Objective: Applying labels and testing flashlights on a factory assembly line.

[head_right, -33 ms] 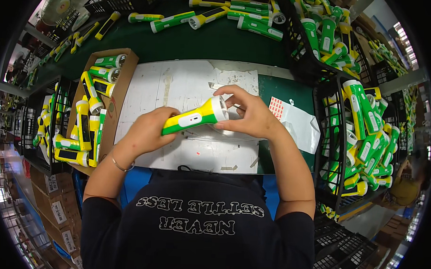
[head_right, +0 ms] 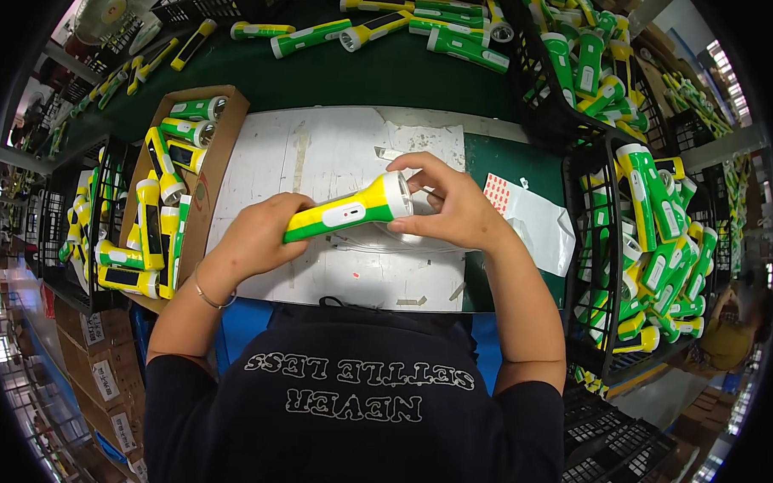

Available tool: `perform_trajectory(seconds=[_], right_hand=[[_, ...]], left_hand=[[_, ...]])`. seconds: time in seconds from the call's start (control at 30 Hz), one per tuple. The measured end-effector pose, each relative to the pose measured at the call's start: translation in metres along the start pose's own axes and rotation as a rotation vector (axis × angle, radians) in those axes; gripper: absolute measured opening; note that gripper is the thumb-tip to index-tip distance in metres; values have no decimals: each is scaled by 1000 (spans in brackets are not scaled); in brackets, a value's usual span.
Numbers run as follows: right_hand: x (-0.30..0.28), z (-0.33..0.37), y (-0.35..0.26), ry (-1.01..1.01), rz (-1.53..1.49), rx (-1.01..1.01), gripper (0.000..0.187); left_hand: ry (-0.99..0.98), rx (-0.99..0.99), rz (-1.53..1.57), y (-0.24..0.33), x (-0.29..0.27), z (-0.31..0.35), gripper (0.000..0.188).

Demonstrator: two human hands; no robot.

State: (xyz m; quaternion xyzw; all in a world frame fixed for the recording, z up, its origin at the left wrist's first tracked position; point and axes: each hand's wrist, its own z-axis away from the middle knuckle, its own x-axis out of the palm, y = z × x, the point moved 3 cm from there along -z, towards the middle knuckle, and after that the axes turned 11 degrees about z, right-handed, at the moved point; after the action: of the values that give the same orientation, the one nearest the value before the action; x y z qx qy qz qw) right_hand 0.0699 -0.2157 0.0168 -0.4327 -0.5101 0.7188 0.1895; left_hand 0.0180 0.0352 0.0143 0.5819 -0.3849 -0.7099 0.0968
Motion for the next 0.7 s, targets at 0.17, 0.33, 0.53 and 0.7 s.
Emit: perform_trajectory(seconds=[0.17,0.33,0.53,0.7], right_hand=[[6,-5,6,-13,-37,-31,65],[35,-17,4,-57,-270,-8,62],[84,-34,43,242,812,47,29],[67,-32,42,303,296,-32,16]], left_hand=[[-110,-37,45,-2,-7,10,38],[-188,-132,465,-2,16,-6,53],[-55,-349,900,-28,42,-6,63],[232,-312,648,-34,46,-13,63]])
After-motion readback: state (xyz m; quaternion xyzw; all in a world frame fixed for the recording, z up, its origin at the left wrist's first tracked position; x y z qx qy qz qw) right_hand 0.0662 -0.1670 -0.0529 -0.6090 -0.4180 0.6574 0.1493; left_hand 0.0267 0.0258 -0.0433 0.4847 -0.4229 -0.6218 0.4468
